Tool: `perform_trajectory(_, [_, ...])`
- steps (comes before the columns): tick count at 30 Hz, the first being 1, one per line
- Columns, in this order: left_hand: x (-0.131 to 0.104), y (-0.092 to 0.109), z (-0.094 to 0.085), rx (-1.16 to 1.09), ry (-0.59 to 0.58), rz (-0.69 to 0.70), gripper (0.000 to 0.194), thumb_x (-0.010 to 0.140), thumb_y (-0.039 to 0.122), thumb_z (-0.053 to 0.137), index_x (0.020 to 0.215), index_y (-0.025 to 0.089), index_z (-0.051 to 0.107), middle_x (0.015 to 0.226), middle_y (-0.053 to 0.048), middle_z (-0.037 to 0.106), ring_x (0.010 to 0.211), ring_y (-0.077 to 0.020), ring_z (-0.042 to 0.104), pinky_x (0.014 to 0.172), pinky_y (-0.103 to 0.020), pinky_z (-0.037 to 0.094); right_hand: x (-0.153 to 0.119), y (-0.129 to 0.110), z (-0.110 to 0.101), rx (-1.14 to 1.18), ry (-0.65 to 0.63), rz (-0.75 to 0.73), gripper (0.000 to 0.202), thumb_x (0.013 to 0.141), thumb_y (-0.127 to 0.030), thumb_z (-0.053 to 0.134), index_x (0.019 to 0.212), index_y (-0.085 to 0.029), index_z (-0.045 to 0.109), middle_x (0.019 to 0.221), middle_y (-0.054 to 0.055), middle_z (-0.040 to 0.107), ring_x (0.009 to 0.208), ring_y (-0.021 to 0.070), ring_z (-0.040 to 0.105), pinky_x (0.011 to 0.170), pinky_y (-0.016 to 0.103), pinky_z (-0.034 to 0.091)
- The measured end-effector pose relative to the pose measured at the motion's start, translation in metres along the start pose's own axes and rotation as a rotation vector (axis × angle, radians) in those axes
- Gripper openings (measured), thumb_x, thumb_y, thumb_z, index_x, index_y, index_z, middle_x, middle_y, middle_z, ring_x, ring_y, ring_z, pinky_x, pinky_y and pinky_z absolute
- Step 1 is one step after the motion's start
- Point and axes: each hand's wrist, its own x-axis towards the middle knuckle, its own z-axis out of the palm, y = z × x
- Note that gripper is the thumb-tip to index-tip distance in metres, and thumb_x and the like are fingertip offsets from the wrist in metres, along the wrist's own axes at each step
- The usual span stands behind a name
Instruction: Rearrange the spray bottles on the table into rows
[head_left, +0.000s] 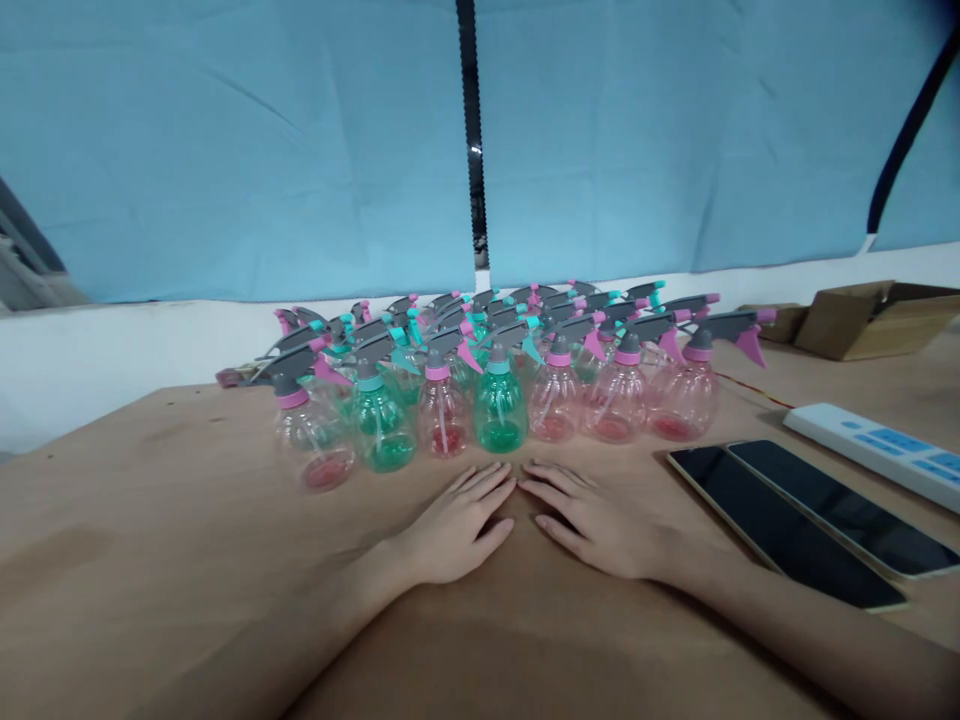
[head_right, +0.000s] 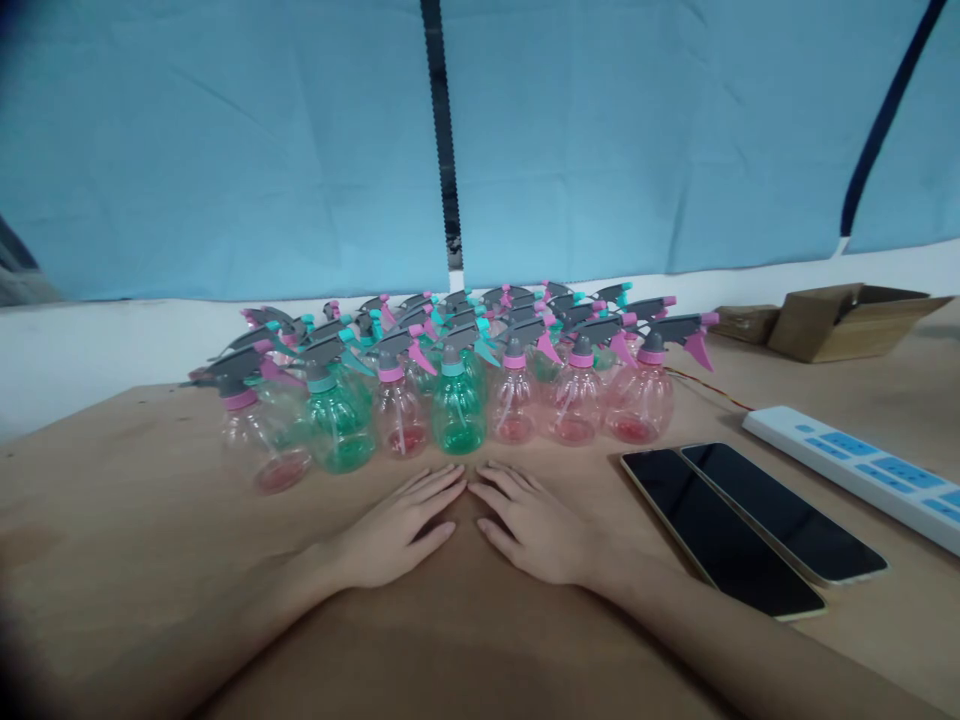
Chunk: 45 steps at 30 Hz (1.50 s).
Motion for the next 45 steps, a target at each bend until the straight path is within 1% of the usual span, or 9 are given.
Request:
perform_trajectory(22, [0.000, 0.001, -0.003, 0.010, 0.010, 0.001, 0.052, 0.092, 0.037, 0.032, 0.137, 0.012, 0.033, 0.144, -0.010, 0.030, 0.134, -0.0212, 0.025, 0.109, -0.040, 0.025, 0.000, 0.001, 0.001, 0.005, 0.004, -0.001, 0.046, 0.093, -0.035, 0.035, 0.134, -0.014, 0.039, 0.137, 0.013, 0.041, 0.126, 0.0247, 0.036, 0.103, 0.045, 0.032])
perform_trajectory(26, [-0.001, 0.003, 0.000, 0.038, 0.081, 0.010, 0.045, 0.090, 0.032, 0.036, 0.132, 0.013, 0.041, 0.139, -0.010, 0.041, 0.127, -0.0214, 0.038, 0.105, -0.039, 0.034, 0.000, 0.000, 0.000, 0.009, 0.018, -0.008, 0.045, 0.093, -0.034, 0.035, 0.133, -0.015, 0.041, 0.136, 0.013, 0.042, 0.126, 0.0242, 0.036, 0.103, 0.045, 0.032])
perform_trajectory(29, [-0.003, 0.010, -0.006, 0.131, 0.159, 0.086, 0.035, 0.089, 0.024, 0.038, 0.117, 0.014, 0.054, 0.117, -0.009, 0.060, 0.107, -0.0212, 0.056, 0.093, -0.039, 0.045, 0.001, -0.002, -0.002, 0.012, 0.016, -0.010, 0.043, 0.092, -0.033, 0.036, 0.131, -0.015, 0.043, 0.134, 0.013, 0.044, 0.124, 0.0237, 0.038, 0.102, 0.044, 0.033])
perform_trajectory(33, [0.003, 0.010, -0.059, 0.219, 0.505, 0.180, 0.027, 0.086, 0.019, 0.038, 0.102, 0.017, 0.060, 0.095, -0.006, 0.067, 0.088, -0.0178, 0.062, 0.080, -0.033, 0.049, 0.002, -0.005, -0.005, 0.031, -0.011, 0.006, 0.043, 0.092, -0.032, 0.037, 0.130, -0.014, 0.045, 0.133, 0.013, 0.045, 0.123, 0.0236, 0.039, 0.103, 0.043, 0.032])
perform_trajectory(35, [0.015, -0.003, -0.105, 0.222, 0.716, 0.029, 0.026, 0.083, 0.017, 0.037, 0.097, 0.017, 0.059, 0.094, -0.006, 0.066, 0.088, -0.0174, 0.061, 0.078, -0.031, 0.049, 0.003, -0.005, -0.007, 0.046, -0.024, 0.015, 0.043, 0.092, -0.032, 0.037, 0.130, -0.015, 0.045, 0.134, 0.013, 0.044, 0.124, 0.0231, 0.038, 0.103, 0.042, 0.031])
perform_trajectory(37, [0.034, -0.029, -0.152, 0.307, 0.737, -0.214, 0.031, 0.079, 0.013, 0.035, 0.097, 0.019, 0.059, 0.097, -0.006, 0.065, 0.088, -0.0179, 0.060, 0.078, -0.031, 0.048, 0.003, -0.005, -0.008, 0.059, -0.036, 0.018, 0.043, 0.092, -0.032, 0.036, 0.130, -0.016, 0.044, 0.135, 0.012, 0.043, 0.125, 0.0231, 0.036, 0.104, 0.042, 0.030])
perform_trajectory(40, [0.068, -0.080, -0.205, 0.394, 0.530, -0.349, 0.035, 0.070, 0.010, 0.040, 0.095, 0.014, 0.064, 0.108, -0.010, 0.062, 0.099, -0.0228, 0.057, 0.086, -0.033, 0.044, 0.003, -0.005, -0.008, 0.075, -0.046, 0.024, 0.044, 0.092, -0.032, 0.035, 0.131, -0.015, 0.043, 0.135, 0.012, 0.042, 0.126, 0.0235, 0.034, 0.105, 0.042, 0.027])
perform_trajectory(41, [0.079, -0.097, -0.215, 0.398, 0.304, -0.390, 0.040, 0.068, 0.011, 0.042, 0.103, 0.012, 0.062, 0.114, -0.011, 0.060, 0.102, -0.0235, 0.056, 0.086, -0.032, 0.044, 0.003, -0.006, -0.008, 0.078, -0.048, 0.027, 0.044, 0.092, -0.032, 0.035, 0.131, -0.015, 0.043, 0.135, 0.012, 0.042, 0.126, 0.0235, 0.033, 0.106, 0.042, 0.027])
perform_trajectory(45, [0.108, -0.147, -0.228, 0.340, -0.080, -0.368, 0.051, 0.067, 0.017, 0.049, 0.117, 0.018, 0.057, 0.120, -0.006, 0.059, 0.103, -0.0208, 0.056, 0.084, -0.026, 0.044, 0.003, -0.008, -0.008, 0.090, -0.038, 0.042, 0.043, 0.091, -0.031, 0.037, 0.131, -0.016, 0.043, 0.134, 0.011, 0.043, 0.126, 0.0234, 0.034, 0.106, 0.042, 0.026])
